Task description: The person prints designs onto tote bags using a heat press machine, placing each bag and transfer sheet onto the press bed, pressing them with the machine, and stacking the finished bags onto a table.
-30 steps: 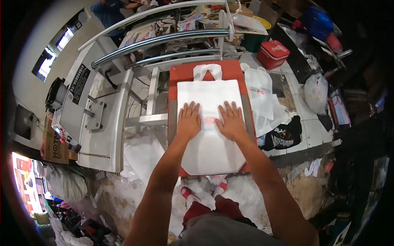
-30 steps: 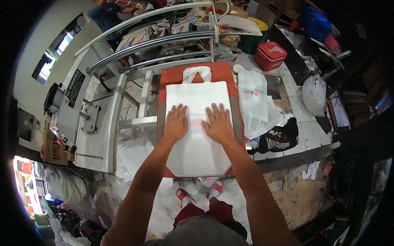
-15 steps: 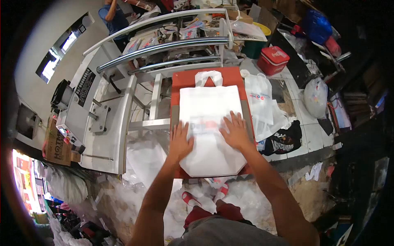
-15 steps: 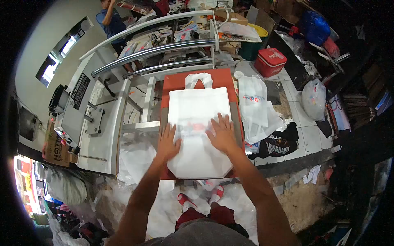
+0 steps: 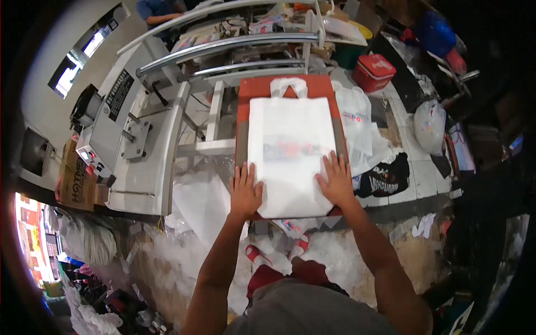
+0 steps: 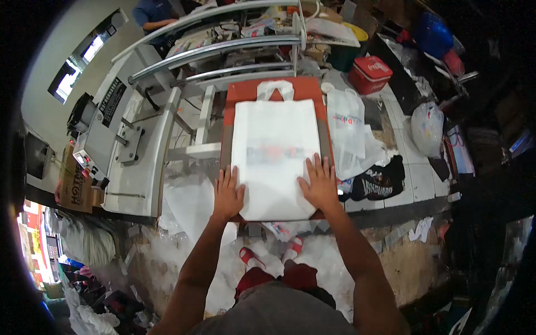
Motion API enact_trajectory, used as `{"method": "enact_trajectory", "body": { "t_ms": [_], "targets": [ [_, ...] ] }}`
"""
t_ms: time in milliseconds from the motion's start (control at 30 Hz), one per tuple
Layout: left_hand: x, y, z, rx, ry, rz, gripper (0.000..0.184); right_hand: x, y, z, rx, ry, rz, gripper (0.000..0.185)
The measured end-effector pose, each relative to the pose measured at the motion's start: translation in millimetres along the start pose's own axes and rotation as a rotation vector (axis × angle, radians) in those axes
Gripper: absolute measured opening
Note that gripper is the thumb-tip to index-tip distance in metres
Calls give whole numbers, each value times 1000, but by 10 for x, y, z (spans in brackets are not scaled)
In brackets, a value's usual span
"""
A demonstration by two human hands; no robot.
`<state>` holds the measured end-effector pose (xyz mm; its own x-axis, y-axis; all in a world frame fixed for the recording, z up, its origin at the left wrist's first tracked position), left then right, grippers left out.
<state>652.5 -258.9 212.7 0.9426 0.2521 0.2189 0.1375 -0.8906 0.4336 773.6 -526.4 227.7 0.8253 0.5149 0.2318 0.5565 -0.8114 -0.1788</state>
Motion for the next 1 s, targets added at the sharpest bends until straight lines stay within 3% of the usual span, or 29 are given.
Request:
{"method": "enact_trajectory", "body": {
  "t_ms": [67,133,200,267,333,400,467,533,600,767,900,1000],
  "targets": [
    [-15,-59,-83,-45,-21,-28,61,-106,145,-203,50,185,52,47],
    [-269,-15,-562,-420,188,44,53,-631,830,-272,488,372,442,28],
    [-695,-155,-858,-571,280,-124,44,-1444,1395,20,623,385,969,19],
    [-1227,-500,-764,-528,283,-268,36,-2074,1369,799,320,141,813,19],
    [-1841,-916,-369,-518,131,-477,31,-2608,1196,2016,481,-102,673,20],
    [-2555,-1310,117,-523,1,-521,26,-2452,398,2158,504,-247,609,29],
    [-3130,-1474,360,-401,-183,-489,22,-2430,217,3041,396,-293,300,42],
    [-3659,-1603,482,-443,-267,-394,21,-2211,166,3333,-61,-246,152,56],
    [-4183,-1797,490,-436,-369,-500,20,-1978,209,3518,-268,-289,173,56],
    [-5110,-2366,267,-295,-536,-792,18,-1912,363,3747,-363,-404,291,56],
    [-5473,-2718,129,-324,-519,-824,18,-1894,423,3671,-361,-407,315,56],
    [-5230,-2739,150,-351,-493,-788,19,-1788,434,3553,-343,-416,324,56]
  ]
}}
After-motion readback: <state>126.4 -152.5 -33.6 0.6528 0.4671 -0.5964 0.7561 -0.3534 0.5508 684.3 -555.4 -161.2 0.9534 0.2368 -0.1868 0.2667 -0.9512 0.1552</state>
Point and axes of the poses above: each hand's wrist, its own x-axis towards the middle knuckle, its own z-axis out of the palm, y = z × x, the point moved 8 cm from there along x, towards the middle knuckle, and after that the axes turned 5 degrees about -x, right-handed, at the moved point
